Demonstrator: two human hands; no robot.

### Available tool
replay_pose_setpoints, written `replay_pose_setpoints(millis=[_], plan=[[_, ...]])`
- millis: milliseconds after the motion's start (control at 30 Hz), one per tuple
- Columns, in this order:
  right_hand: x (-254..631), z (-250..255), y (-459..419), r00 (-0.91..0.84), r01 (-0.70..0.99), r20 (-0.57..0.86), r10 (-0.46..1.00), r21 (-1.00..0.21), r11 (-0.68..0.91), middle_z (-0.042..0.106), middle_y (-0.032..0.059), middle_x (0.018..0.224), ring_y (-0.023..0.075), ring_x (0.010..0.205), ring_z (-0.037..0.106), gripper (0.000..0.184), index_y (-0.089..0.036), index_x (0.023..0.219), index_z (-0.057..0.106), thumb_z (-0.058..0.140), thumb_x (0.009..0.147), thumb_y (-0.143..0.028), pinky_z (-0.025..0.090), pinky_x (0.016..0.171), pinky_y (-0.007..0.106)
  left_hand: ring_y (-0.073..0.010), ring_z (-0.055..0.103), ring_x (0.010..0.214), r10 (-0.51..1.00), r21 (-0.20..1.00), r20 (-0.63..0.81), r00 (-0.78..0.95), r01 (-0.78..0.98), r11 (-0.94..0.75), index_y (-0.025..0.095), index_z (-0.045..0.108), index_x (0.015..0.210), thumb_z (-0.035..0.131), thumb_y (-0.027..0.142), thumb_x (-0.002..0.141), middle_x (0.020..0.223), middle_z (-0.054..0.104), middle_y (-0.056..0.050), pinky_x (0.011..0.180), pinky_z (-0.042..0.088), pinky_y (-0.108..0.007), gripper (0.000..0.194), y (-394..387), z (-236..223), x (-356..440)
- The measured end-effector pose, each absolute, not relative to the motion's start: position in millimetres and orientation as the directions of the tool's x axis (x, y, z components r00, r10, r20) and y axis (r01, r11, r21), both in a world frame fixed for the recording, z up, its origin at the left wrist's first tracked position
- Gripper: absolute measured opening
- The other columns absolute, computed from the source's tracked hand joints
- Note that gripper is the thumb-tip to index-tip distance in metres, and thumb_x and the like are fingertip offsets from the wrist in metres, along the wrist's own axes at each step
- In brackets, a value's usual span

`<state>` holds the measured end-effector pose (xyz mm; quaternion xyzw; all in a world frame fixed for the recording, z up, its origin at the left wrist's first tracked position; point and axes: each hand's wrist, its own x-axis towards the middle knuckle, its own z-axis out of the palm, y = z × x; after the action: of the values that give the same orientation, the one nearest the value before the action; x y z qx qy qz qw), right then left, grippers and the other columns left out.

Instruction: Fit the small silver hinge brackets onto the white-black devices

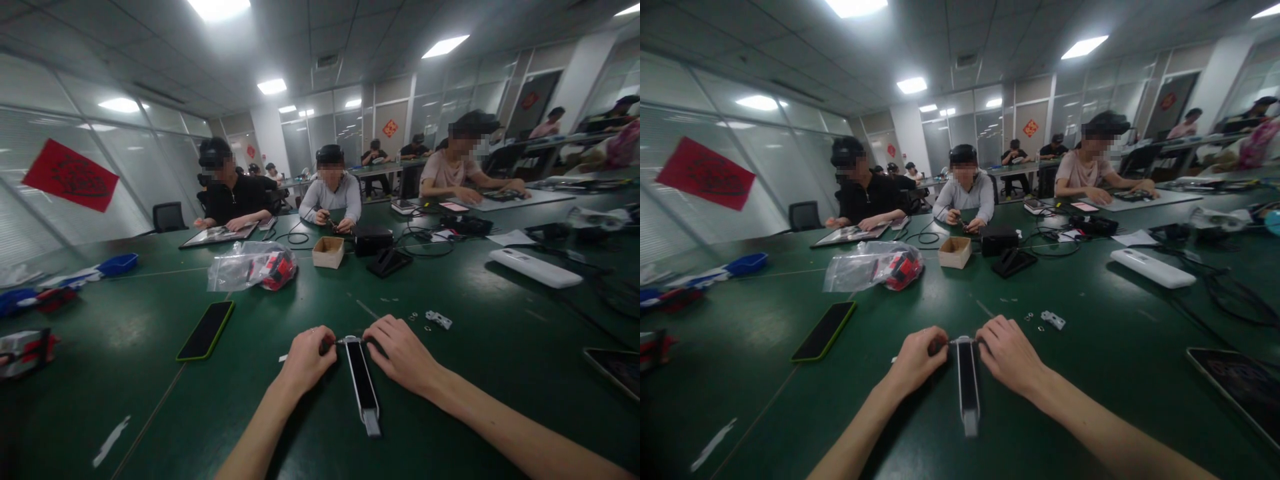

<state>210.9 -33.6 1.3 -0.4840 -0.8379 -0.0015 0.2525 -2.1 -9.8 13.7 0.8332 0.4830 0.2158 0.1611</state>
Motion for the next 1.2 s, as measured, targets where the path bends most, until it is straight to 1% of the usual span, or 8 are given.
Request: replay_pose_setpoints(millis=[400,700,933,1033,1200], plan=[[211.5,-2.4,-31.4,-0.385,0.808,0.45,0.806,-0.257,0.53,0.063,0.0071,0.087,0.0204,0.081,0.053,0.017,-0.017,0.088,0.063,0.046,0.087,-0.018,0.043,0.068,0.035,-0.0133,0.056,0.067,0.864,0.49,0.258,0.432,0.712,-0.503,0.018,0.062,0.084,0.053,0.018,0.078,0.076,0.064,0.0,0.062,0.042,-0.023,0.011,-12.1,15.4,-1.4],[209.6,2.1,-32.1,-0.403,0.816,0.401,0.822,-0.25,0.522,0.063,0.0075,0.088,0.0218,0.084,0.052,0.019,-0.016,0.09,0.063,0.044,0.089,-0.017,0.042,0.07,0.038,-0.0136,0.056,0.068,0.858,0.474,0.252,0.447,0.716,-0.513,0.019,0.064,0.085,0.053,0.018,0.079,0.077,0.064,0.0,0.064,0.041,-0.024,0.012,-12.2,14.0,0.1],[209.5,-0.4,-32.1,-0.402,0.809,0.442,0.802,-0.238,0.537,0.063,0.0072,0.087,0.021,0.082,0.053,0.017,-0.016,0.09,0.063,0.046,0.088,-0.017,0.043,0.068,0.036,-0.0142,0.057,0.069,0.868,0.501,0.231,0.44,0.71,-0.494,0.019,0.065,0.086,0.051,0.021,0.08,0.078,0.065,-0.001,0.063,0.042,-0.024,0.015,-12.4,13.1,0.8],[209.7,0.0,-32.4,-0.41,0.813,0.45,0.793,-0.215,0.542,0.064,0.0076,0.087,0.0211,0.082,0.053,0.018,-0.016,0.09,0.063,0.045,0.089,-0.018,0.043,0.069,0.036,-0.0142,0.056,0.068,0.864,0.502,0.242,0.441,0.705,-0.5,0.019,0.064,0.085,0.051,0.022,0.08,0.077,0.064,-0.001,0.063,0.041,-0.024,0.014,-12.0,11.1,0.6],[223.8,5.3,-28.0,-0.403,0.834,0.509,0.76,-0.138,0.534,0.064,0.0084,0.09,0.0212,0.085,0.053,0.019,-0.017,0.092,0.063,0.045,0.089,-0.021,0.042,0.07,0.036,-0.0135,0.055,0.067,0.858,0.507,0.252,0.448,0.694,-0.511,0.019,0.063,0.084,0.052,0.021,0.08,0.075,0.063,0.0,0.063,0.041,-0.024,0.012,-11.4,9.5,0.0]])
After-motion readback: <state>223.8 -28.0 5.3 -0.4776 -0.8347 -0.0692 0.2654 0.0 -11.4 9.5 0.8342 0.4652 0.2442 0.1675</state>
